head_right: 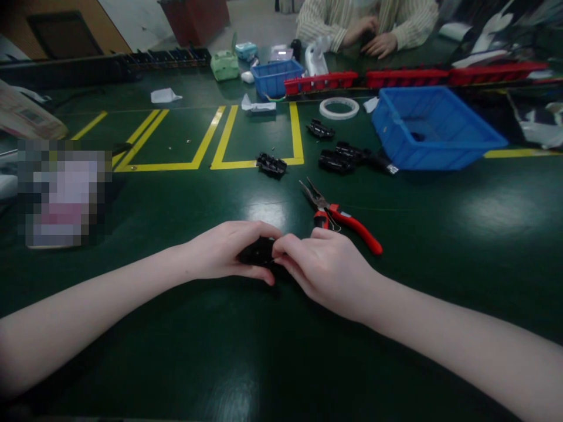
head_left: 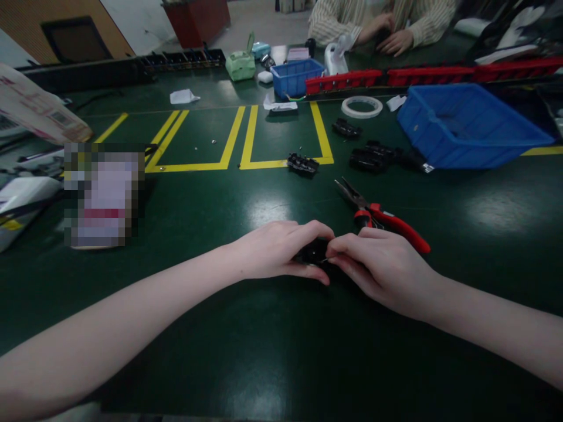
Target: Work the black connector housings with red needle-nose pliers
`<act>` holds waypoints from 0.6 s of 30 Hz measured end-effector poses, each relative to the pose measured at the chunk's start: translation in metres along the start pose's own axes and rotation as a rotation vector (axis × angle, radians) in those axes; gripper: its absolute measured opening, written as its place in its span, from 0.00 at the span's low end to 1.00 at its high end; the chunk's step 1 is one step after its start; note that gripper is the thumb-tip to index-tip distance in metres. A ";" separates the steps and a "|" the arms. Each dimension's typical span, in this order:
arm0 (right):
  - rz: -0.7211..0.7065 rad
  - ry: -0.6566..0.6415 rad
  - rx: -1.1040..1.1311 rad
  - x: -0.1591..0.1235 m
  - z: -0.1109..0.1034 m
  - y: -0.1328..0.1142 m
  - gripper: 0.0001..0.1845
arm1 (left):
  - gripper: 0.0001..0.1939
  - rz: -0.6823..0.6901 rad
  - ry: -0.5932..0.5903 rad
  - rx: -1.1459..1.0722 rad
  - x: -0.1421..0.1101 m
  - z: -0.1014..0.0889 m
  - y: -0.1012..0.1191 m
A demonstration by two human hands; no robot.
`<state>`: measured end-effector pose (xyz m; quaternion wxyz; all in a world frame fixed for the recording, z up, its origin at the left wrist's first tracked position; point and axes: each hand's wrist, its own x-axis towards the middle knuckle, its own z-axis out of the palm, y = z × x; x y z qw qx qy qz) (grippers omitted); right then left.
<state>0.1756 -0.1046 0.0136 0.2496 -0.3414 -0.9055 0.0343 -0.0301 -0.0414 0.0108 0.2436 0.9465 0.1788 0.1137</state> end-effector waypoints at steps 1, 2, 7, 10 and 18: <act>-0.013 0.006 -0.026 0.001 0.000 -0.001 0.10 | 0.27 0.001 -0.008 0.012 0.001 0.000 0.001; -0.028 0.012 -0.050 0.001 0.001 -0.002 0.10 | 0.27 0.002 -0.015 0.024 0.001 -0.001 0.002; -0.042 0.032 -0.085 0.003 0.005 -0.003 0.11 | 0.25 -0.015 -0.037 0.064 0.001 -0.001 0.004; -0.047 0.021 -0.077 0.002 0.009 0.000 0.11 | 0.25 0.006 -0.026 0.066 0.001 0.000 0.003; -0.088 0.052 -0.065 0.000 0.012 0.002 0.09 | 0.28 0.002 -0.022 0.085 0.003 0.000 0.003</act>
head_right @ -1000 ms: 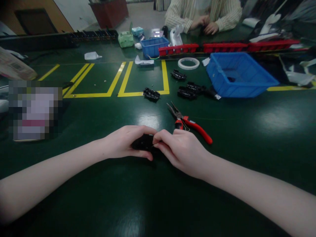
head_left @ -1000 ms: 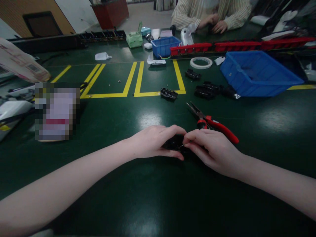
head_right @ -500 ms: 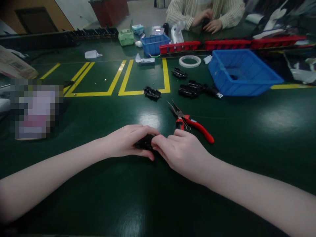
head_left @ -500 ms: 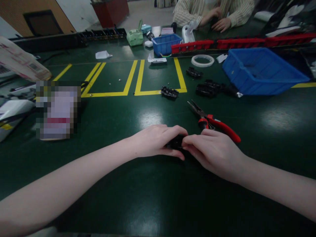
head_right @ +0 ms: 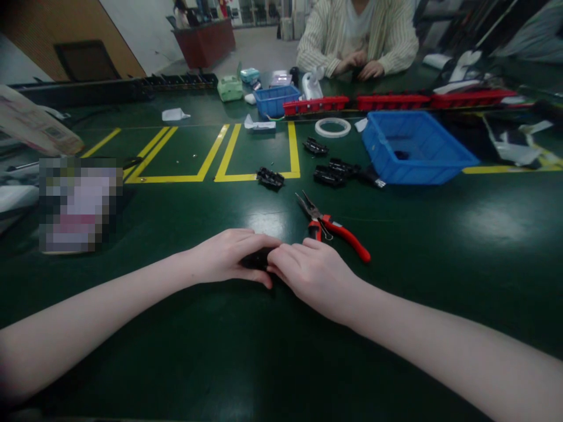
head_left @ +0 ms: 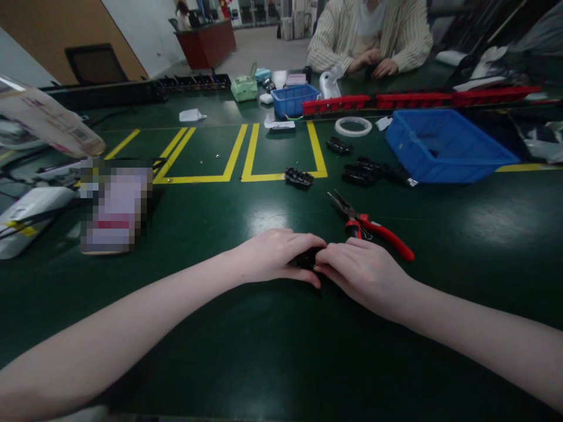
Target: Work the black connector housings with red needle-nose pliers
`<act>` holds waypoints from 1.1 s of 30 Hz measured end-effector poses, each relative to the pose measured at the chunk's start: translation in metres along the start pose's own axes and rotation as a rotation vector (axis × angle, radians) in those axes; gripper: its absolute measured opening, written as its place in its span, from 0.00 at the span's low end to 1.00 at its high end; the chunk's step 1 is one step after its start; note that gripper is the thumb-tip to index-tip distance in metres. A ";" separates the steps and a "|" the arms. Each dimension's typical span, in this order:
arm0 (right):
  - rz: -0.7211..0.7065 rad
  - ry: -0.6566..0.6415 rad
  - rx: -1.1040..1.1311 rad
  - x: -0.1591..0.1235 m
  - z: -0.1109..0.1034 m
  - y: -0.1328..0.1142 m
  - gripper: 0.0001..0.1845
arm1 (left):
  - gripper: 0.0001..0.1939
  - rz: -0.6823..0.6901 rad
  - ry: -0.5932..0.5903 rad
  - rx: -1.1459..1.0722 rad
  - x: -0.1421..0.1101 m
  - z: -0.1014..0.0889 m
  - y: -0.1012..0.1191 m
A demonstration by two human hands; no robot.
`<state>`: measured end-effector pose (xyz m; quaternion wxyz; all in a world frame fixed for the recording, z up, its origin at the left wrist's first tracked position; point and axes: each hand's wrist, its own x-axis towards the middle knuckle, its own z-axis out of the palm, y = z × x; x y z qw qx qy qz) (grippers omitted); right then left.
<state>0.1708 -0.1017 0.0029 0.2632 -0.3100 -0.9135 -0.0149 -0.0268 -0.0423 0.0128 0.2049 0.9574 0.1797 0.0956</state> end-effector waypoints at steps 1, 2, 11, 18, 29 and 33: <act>-0.006 0.001 0.012 0.000 -0.001 0.000 0.09 | 0.28 -0.005 -0.004 0.000 0.000 0.000 0.000; -0.011 -0.001 0.029 0.000 -0.001 0.000 0.08 | 0.27 -0.009 -0.007 -0.001 0.000 0.000 0.000; -0.035 -0.048 0.135 -0.011 -0.011 0.006 0.11 | 0.26 -0.006 -0.032 -0.015 -0.002 -0.003 0.000; 0.020 -0.001 0.192 -0.010 -0.016 0.005 0.11 | 0.25 0.017 -0.024 -0.004 -0.001 -0.003 -0.002; 0.173 0.067 0.293 -0.006 -0.018 0.004 0.06 | 0.22 -0.032 -0.046 0.039 0.000 -0.001 0.004; 0.259 -0.001 0.314 -0.007 -0.013 0.002 0.07 | 0.20 -0.026 -0.044 0.047 0.000 0.000 0.002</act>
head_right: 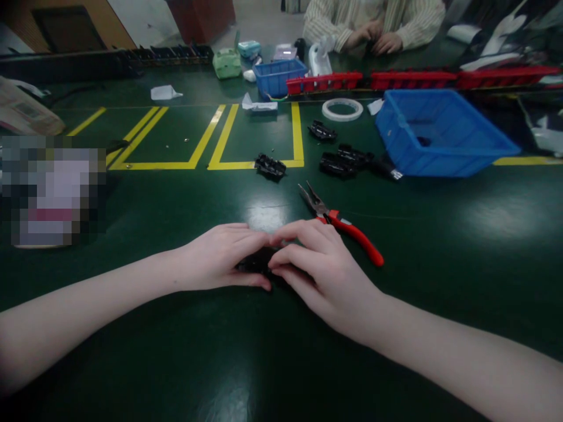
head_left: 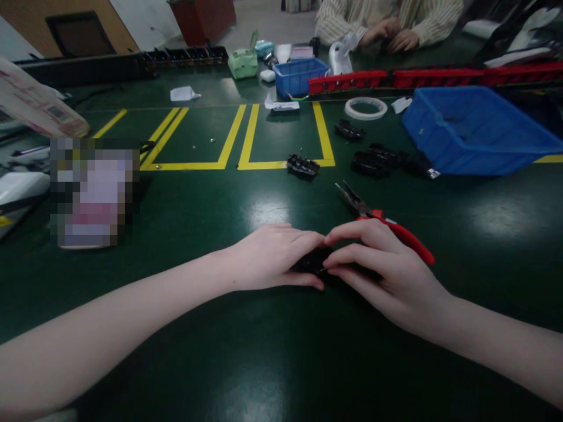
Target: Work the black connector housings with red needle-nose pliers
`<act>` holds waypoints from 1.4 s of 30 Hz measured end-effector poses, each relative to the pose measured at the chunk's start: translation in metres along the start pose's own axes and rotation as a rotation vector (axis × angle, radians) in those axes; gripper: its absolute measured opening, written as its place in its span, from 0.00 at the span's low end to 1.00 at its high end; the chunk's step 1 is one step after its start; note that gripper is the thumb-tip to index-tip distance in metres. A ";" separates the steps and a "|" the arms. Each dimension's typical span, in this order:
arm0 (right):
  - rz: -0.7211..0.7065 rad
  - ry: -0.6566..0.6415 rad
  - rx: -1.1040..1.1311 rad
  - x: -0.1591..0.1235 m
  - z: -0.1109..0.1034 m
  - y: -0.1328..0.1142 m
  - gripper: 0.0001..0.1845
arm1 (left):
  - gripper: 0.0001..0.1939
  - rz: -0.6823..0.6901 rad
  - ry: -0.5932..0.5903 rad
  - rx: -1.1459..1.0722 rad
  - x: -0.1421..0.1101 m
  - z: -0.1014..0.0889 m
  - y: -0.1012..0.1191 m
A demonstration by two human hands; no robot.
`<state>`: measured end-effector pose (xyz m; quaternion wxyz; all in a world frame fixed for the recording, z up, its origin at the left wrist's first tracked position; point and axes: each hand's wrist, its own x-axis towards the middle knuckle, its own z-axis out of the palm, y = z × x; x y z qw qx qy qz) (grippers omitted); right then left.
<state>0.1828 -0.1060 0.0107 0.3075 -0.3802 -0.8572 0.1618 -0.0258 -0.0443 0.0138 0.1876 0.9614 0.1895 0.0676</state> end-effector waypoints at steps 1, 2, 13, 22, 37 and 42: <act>0.011 -0.012 -0.004 0.000 0.001 0.000 0.07 | 0.20 0.012 0.006 -0.001 0.000 0.000 -0.001; 0.016 -0.024 -0.010 0.000 0.001 0.001 0.07 | 0.20 0.025 0.013 -0.004 0.000 0.000 -0.001; -0.183 0.029 -0.279 0.004 0.003 0.001 0.05 | 0.23 0.057 0.021 0.056 0.000 0.001 -0.001; -0.181 0.014 -0.254 0.004 0.001 -0.001 0.03 | 0.24 0.097 0.064 0.047 -0.001 0.003 -0.003; -0.165 -0.034 -0.175 0.002 0.001 0.000 0.04 | 0.24 0.117 0.079 0.061 -0.002 0.003 -0.003; -0.151 -0.065 -0.120 0.001 0.001 -0.001 0.04 | 0.25 0.114 0.072 0.062 -0.003 0.003 -0.004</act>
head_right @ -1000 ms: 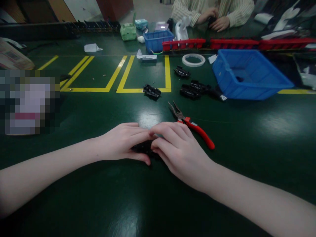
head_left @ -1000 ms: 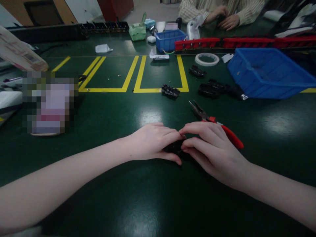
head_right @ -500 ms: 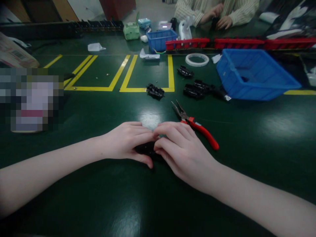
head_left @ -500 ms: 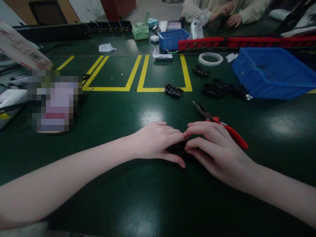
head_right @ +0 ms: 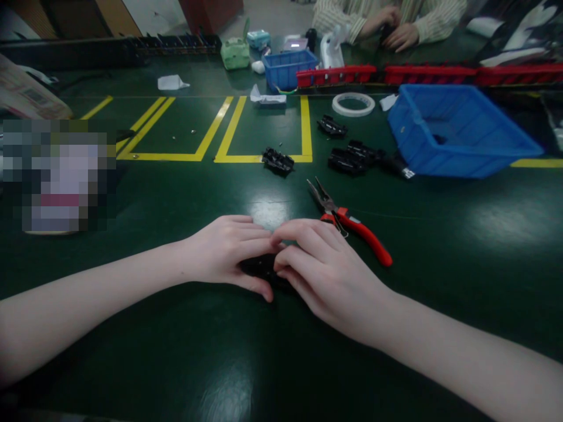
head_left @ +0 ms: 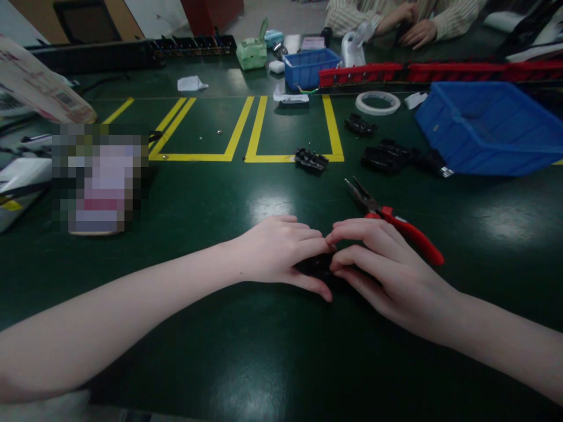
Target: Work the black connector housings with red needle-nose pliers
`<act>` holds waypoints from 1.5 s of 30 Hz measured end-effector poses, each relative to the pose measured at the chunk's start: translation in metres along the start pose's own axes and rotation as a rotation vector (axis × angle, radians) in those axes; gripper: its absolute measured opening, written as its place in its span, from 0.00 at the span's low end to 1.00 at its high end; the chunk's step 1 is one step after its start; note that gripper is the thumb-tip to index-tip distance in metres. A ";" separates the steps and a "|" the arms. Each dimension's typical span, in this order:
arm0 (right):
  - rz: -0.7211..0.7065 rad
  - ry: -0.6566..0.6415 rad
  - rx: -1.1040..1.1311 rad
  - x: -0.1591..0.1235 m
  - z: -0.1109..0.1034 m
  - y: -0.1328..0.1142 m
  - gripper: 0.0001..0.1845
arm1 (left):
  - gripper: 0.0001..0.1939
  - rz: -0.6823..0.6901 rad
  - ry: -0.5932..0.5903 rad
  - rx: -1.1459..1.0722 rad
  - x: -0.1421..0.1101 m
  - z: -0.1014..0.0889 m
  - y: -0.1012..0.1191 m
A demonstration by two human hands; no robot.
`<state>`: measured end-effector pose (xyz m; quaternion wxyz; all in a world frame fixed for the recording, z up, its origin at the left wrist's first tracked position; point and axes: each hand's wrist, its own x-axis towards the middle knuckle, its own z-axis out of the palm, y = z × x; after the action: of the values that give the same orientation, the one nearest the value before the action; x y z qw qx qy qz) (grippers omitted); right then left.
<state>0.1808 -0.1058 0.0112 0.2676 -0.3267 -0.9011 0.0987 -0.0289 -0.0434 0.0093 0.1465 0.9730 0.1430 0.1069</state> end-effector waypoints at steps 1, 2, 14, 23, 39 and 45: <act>0.007 -0.008 0.017 0.000 0.000 0.000 0.04 | 0.25 0.001 -0.004 -0.002 0.000 0.000 0.000; 0.014 -0.017 0.034 0.000 0.000 -0.001 0.05 | 0.25 0.001 -0.005 -0.003 0.000 -0.001 0.000; -0.035 0.010 -0.072 0.004 -0.001 -0.006 0.05 | 0.25 0.037 0.050 0.026 -0.001 0.002 -0.001; -0.115 0.090 -0.130 0.005 0.005 -0.012 0.05 | 0.24 0.048 0.058 0.079 -0.002 0.003 -0.001; 0.111 0.039 -0.242 -0.006 -0.010 0.014 0.17 | 0.19 -0.154 0.045 0.128 -0.005 -0.002 0.004; 0.438 -0.022 -0.387 -0.016 -0.020 0.031 0.33 | 0.21 -0.179 0.087 0.174 -0.005 0.001 0.003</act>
<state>0.2185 -0.0920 0.0101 0.1628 -0.5573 -0.8140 -0.0162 -0.0329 -0.0484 0.0087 0.0644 0.9597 0.2443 0.1228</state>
